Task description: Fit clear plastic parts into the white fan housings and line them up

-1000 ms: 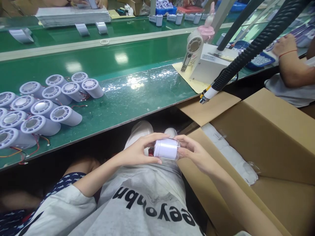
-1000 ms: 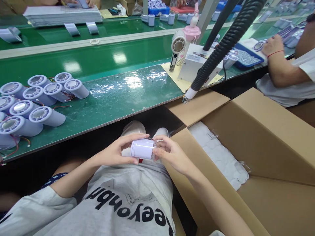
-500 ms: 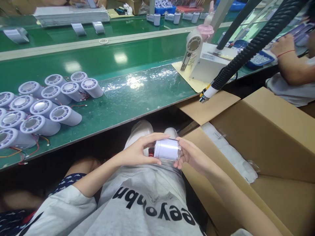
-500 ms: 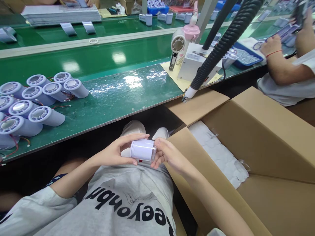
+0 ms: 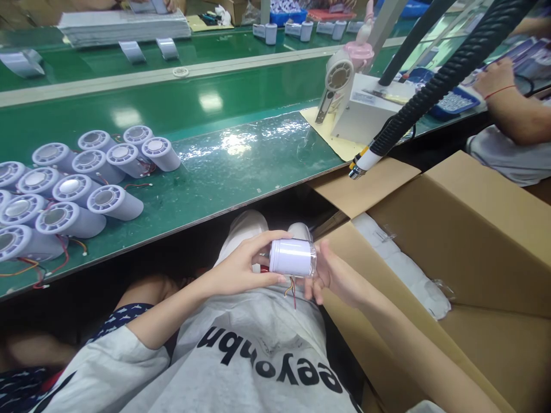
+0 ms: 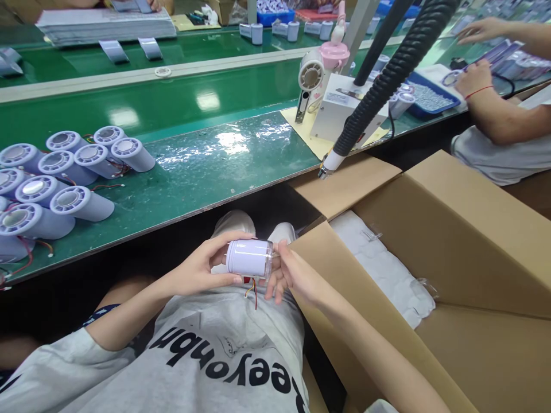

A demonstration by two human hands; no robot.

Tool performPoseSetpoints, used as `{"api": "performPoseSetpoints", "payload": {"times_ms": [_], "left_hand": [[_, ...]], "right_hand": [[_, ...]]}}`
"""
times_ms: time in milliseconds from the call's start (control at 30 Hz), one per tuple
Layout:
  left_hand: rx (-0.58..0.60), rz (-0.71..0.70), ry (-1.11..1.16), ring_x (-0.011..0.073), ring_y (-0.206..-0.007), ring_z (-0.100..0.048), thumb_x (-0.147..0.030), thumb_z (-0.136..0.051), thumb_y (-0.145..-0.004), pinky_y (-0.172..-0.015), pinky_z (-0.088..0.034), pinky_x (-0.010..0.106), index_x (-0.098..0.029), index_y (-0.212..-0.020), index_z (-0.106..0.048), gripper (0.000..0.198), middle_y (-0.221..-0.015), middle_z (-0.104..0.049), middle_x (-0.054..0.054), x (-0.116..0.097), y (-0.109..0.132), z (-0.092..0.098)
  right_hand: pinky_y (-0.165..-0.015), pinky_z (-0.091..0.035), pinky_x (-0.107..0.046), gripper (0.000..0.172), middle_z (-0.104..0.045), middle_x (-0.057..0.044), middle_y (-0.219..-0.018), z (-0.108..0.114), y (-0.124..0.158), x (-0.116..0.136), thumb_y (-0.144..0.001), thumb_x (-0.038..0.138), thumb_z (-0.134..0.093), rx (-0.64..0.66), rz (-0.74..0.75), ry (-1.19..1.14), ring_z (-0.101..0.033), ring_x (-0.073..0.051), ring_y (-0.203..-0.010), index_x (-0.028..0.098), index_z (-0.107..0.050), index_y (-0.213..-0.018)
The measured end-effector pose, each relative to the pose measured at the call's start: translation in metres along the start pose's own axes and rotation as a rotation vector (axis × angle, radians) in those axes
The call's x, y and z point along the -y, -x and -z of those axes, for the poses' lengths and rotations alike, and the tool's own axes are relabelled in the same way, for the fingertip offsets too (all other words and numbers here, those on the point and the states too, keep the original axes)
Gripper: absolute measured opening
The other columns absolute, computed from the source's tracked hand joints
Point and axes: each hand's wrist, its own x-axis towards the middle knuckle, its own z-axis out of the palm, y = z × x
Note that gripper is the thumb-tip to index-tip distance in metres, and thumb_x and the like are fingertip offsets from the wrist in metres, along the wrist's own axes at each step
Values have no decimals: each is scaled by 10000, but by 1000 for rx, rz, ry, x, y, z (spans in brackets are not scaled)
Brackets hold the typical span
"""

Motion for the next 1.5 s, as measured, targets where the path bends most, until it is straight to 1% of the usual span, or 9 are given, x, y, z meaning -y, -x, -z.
{"api": "performPoseSetpoints", "payload": {"times_ms": [100, 167, 233, 433, 600, 900, 1067, 1233, 1500], "left_hand": [[-6, 48, 136, 232, -1110, -594, -274, -732, -775, -868, -554, 317, -273, -1322, -462, 610, -1325, -514, 91, -1, 2, -1], [10, 96, 224, 224, -1056, -618, -284, -710, -798, -797, -570, 305, -275, -1339, -439, 606, -1327, -515, 98, -2, 2, -1], [36, 128, 259, 223, -1032, -629, -299, -702, -806, -762, -573, 302, -278, -1368, -417, 630, -1343, -512, 107, -3, 3, 0], [117, 61, 243, 272, -1289, -491, -213, -761, -749, -1024, -465, 375, -325, -1416, -410, 762, -1449, -450, 81, -2, 5, 5], [173, 191, 415, 262, -1209, -565, -196, -724, -790, -953, -502, 380, -320, -1479, -297, 820, -1315, -578, 98, 4, 8, 1], [132, 251, 453, 224, -1120, -596, -264, -705, -806, -949, -470, 373, -266, -1442, -330, 738, -1241, -594, 101, 13, 2, -4], [-45, 192, 196, 169, -917, -603, -324, -682, -813, -797, -489, 286, -198, -1182, -528, 419, -1072, -598, 59, 10, -4, -11], [-77, 163, -15, 157, -839, -579, -363, -688, -796, -737, -480, 269, -189, -1163, -551, 430, -1016, -597, 48, 12, -2, -7], [206, 243, 430, 238, -1264, -494, -277, -619, -870, -1024, -406, 395, -281, -1516, -190, 775, -1387, -497, 124, 16, 4, 4]], "right_hand": [[-882, -573, -415, 719, -478, -156, -1388, 5, 4, -4, -813, 646, -578, -153, 475, 413, -617, -263, -1122, 257, -365, -1379], [-1065, -438, -480, 617, -351, -103, -1515, 8, 6, -5, -854, 378, -666, -172, 747, 729, -446, -276, -1331, 320, -379, -1396], [-1087, -421, -473, 526, -424, -74, -1481, 11, 8, -4, -867, 207, -647, -139, 842, 863, -432, -264, -1346, 330, -474, -1348], [-854, -591, -320, 549, -633, -18, -1262, 8, 10, -8, -803, 263, -737, -57, 488, 246, -664, -198, -1044, 375, -547, -1306], [-737, -598, -284, 536, -719, 13, -1035, 5, 12, -8, -710, 241, -811, -122, 360, 219, -691, -147, -758, 353, -650, -1209], [-849, -568, -331, 545, -719, -27, -1104, 9, 5, -11, -715, 336, -805, -118, 234, 121, -687, -213, -967, 310, -637, -1232], [-771, -593, -313, 532, -730, -18, -1040, 3, 3, -14, -711, 297, -809, -153, 210, 196, -714, -182, -808, 302, -649, -1218], [-673, -599, -273, 517, -753, -7, -867, 0, 5, -20, -664, 285, -836, -251, 202, 167, -706, -159, -670, 263, -689, -1159], [-864, -560, -294, 526, -712, 12, -1154, 6, 2, -17, -679, 290, -832, -190, 153, 18, -692, -192, -974, 352, -674, -1177]]}}
